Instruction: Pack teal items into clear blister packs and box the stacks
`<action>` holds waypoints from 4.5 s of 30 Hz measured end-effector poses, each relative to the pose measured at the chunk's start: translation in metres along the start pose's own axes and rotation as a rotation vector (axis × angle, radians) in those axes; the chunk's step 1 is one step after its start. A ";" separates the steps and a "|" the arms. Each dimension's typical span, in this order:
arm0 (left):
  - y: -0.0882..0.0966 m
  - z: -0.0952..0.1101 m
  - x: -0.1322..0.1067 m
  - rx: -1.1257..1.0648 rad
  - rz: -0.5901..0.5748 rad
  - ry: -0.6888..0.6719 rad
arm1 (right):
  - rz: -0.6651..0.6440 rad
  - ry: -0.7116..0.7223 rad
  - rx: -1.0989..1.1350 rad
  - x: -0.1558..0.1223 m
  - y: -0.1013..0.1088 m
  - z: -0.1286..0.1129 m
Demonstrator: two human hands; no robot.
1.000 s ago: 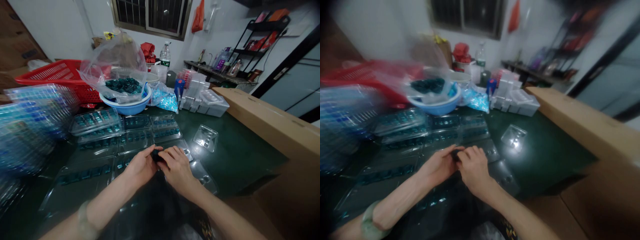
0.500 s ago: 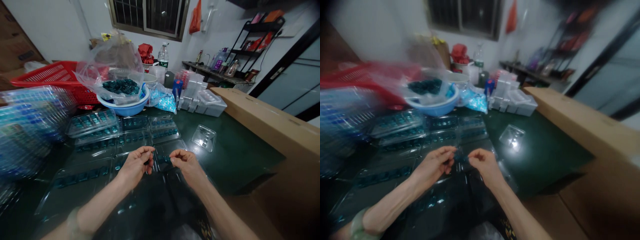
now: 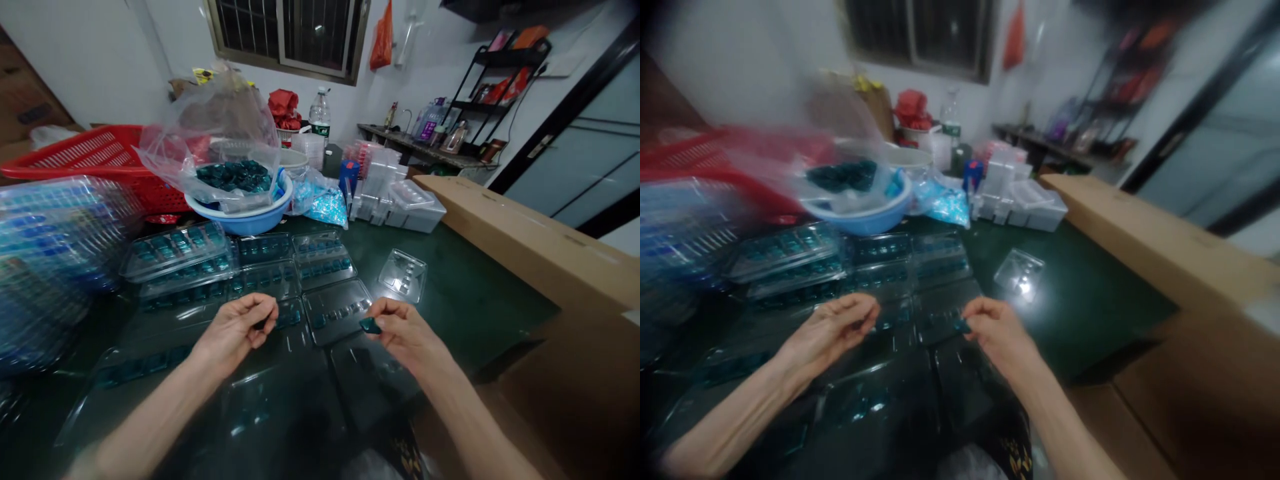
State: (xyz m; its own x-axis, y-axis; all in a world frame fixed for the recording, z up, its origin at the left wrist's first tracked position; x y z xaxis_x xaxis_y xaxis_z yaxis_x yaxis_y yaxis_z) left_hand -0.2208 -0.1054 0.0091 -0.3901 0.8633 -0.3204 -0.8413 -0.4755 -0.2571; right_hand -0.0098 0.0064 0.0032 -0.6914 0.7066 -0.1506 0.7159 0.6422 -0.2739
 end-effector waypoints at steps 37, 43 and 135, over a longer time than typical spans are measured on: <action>-0.051 -0.013 -0.026 -0.257 -0.259 0.141 | 0.076 0.219 -0.018 -0.006 -0.054 0.025; -0.052 -0.013 -0.023 -0.057 -0.094 0.047 | 0.129 0.271 -0.249 -0.005 -0.053 0.030; -0.068 -0.016 0.002 0.250 -0.363 -0.202 | 0.063 0.039 0.188 -0.004 -0.024 0.038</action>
State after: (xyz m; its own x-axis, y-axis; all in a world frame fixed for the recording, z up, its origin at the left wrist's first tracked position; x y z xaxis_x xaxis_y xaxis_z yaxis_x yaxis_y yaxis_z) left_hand -0.1586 -0.0739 0.0111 -0.0986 0.9933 -0.0608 -0.9910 -0.1036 -0.0848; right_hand -0.0278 -0.0237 -0.0260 -0.6389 0.7570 -0.1369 0.7243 0.5320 -0.4386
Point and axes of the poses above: each hand's wrist, its own x-axis towards the middle knuckle, its own y-axis out of the back of the hand, z = x × y, the point moved 1 cm from there along x, towards the middle knuckle, and after that the axes turned 2 degrees about -x, right-handed, at the moved point
